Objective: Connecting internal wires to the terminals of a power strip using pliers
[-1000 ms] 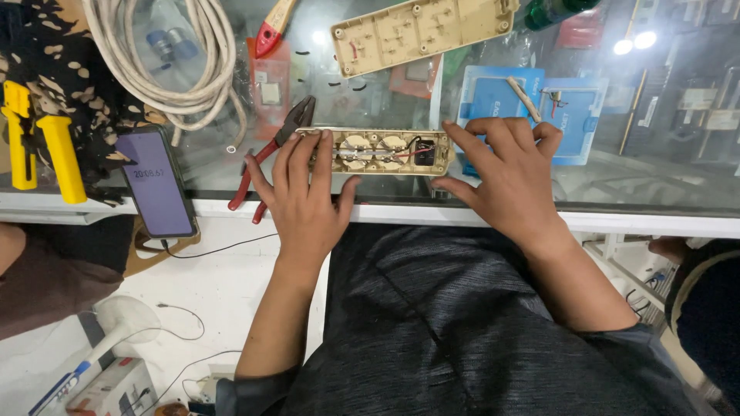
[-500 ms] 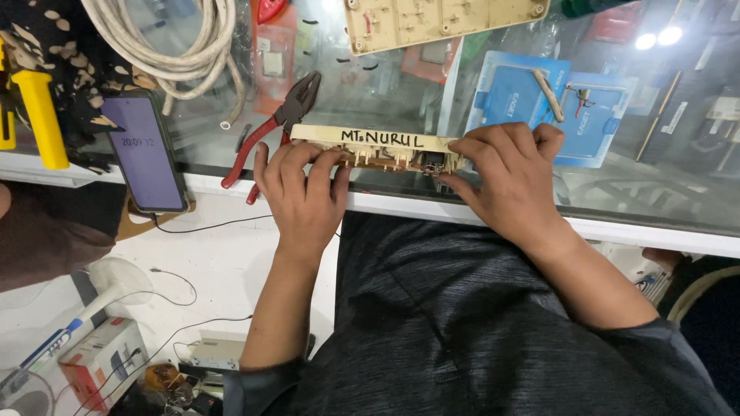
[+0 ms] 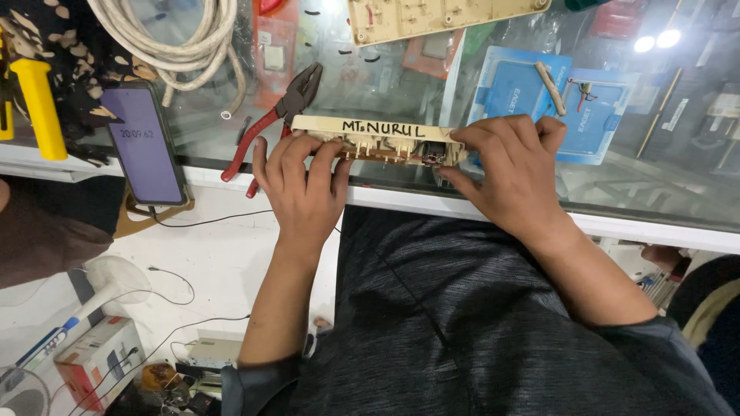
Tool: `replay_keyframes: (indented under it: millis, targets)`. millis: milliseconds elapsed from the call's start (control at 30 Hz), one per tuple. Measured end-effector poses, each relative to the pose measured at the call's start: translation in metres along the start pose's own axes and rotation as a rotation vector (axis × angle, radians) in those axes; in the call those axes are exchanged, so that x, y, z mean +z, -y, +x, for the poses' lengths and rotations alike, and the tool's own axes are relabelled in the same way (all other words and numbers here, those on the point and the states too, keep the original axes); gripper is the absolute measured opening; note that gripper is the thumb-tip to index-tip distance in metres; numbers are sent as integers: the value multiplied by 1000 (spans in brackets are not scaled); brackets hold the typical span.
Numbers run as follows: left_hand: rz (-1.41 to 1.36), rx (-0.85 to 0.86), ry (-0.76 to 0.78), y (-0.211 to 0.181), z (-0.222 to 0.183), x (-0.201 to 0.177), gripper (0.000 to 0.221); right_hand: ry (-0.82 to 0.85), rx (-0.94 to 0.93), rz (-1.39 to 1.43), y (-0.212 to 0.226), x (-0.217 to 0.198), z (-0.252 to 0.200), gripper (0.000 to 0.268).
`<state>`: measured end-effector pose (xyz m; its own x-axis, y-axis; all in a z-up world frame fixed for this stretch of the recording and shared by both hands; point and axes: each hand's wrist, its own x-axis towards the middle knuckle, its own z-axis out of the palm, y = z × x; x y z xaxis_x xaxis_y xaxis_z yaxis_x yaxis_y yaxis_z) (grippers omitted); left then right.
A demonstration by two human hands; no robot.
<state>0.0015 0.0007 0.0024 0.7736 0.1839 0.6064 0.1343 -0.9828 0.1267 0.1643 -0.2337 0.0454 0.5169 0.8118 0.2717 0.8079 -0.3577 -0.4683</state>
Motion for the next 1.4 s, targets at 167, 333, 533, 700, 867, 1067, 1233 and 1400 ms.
replay_keyframes:
  millis: [167, 333, 533, 700, 867, 1067, 1233, 1400]
  targets:
    - [3, 12, -4, 1, 2, -2, 20, 3, 11, 25, 2, -2, 4, 61]
    - [-26, 4, 3, 2, 3, -3, 23, 9, 17, 42, 3, -4, 4, 63]
    - [-28, 23, 38, 3, 12, -8, 27, 81, 43, 1, 0, -9, 8, 64]
    - [-137, 26, 150, 2, 20, -14, 36, 156, 55, 52, 0, -23, 21, 62]
    - [-118, -72, 336, -6, 27, -28, 32, 232, 13, 5, -2, -31, 35, 22]
    - [-168, -15, 319, -15, 43, -28, 45, 318, -16, -28, -7, -29, 48, 32]
    - [-217, 84, 408, -32, 55, -19, 48, 386, 13, -25, -4, -27, 56, 28]
    - [-256, 93, 399, -32, 56, -14, 30, 571, 186, 52, -6, -24, 66, 23]
